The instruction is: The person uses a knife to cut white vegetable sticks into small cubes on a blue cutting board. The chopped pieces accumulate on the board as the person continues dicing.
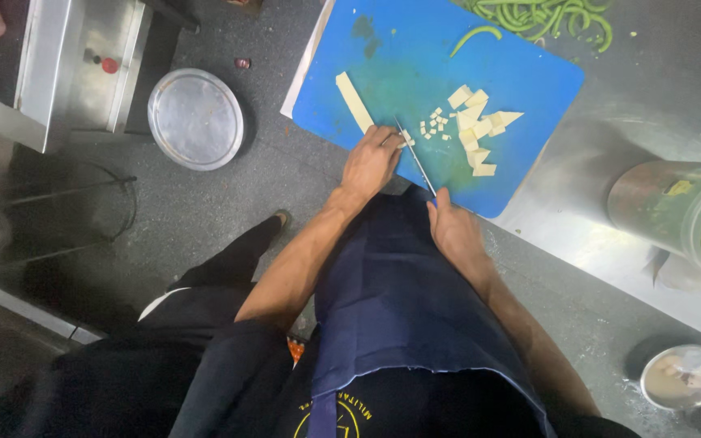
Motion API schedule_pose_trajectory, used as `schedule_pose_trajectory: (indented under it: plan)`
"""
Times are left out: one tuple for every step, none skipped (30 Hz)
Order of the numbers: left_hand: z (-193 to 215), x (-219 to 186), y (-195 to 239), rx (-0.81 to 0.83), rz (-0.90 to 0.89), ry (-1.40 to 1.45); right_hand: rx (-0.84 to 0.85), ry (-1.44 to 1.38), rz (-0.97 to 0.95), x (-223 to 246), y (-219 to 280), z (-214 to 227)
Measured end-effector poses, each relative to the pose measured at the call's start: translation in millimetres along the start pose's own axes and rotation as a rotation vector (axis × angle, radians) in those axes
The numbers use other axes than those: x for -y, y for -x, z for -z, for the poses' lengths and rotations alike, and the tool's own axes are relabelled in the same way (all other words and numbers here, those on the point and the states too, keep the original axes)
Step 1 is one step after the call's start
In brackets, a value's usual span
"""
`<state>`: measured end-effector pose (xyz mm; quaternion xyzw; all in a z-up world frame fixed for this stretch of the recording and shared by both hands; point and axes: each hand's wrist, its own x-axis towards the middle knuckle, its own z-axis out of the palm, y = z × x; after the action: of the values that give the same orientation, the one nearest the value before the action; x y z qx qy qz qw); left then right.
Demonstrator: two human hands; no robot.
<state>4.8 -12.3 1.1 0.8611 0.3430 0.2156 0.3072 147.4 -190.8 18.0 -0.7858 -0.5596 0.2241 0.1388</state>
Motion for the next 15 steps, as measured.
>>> schedule_pose_trajectory:
  plan:
    - [1, 1, -3, -0.003, 0.007, -0.006, -0.060, 0.010, 0.057, 1, -4, -2]
    - [2, 3, -7, -0.011, 0.003, -0.001, -0.120, 0.019, 0.115, 1, -8, -3]
    - [3, 2, -1, -0.009, 0.010, 0.004, -0.062, -0.004, 0.064, 3, -6, -6]
    - [5, 1, 6, -0.008, 0.016, 0.010, -0.002, -0.027, 0.014, 5, -4, -9]
    - [3, -1, 5, -0.010, 0.016, 0.003, 0.044, -0.041, -0.039, 4, -5, -8]
    - [3, -3, 5, -0.012, 0.016, -0.004, 0.052, -0.033, -0.068, 2, -4, -6]
    - [5, -3, 3, -0.020, 0.014, -0.018, 0.055, -0.028, -0.090, 2, -7, -5]
    - [7, -4, 2, -0.039, 0.000, -0.004, 0.059, -0.023, -0.112, 3, -10, -4]
    - [10, -4, 3, -0.057, -0.006, 0.008, 0.038, -0.026, -0.082, 5, -11, -4]
    - [12, -2, 3, -0.075, -0.012, 0.020, 0.018, -0.028, -0.051, 6, -11, -4]
    - [13, -3, 8, -0.070, -0.009, 0.001, 0.005, -0.031, -0.030, 8, -6, -5]
    - [12, -3, 11, -0.066, -0.005, -0.018, 0.064, -0.013, -0.058, 9, -1, -6]
    - [9, -1, 9, -0.065, -0.011, -0.033, 0.114, 0.011, -0.089, 8, -1, -6]
    - [6, -1, 8, -0.049, -0.003, -0.021, 0.164, 0.034, -0.120, 6, -1, -6]
    - [6, 2, 5, -0.039, 0.009, -0.018, 0.115, 0.029, -0.081, 6, -7, -7]
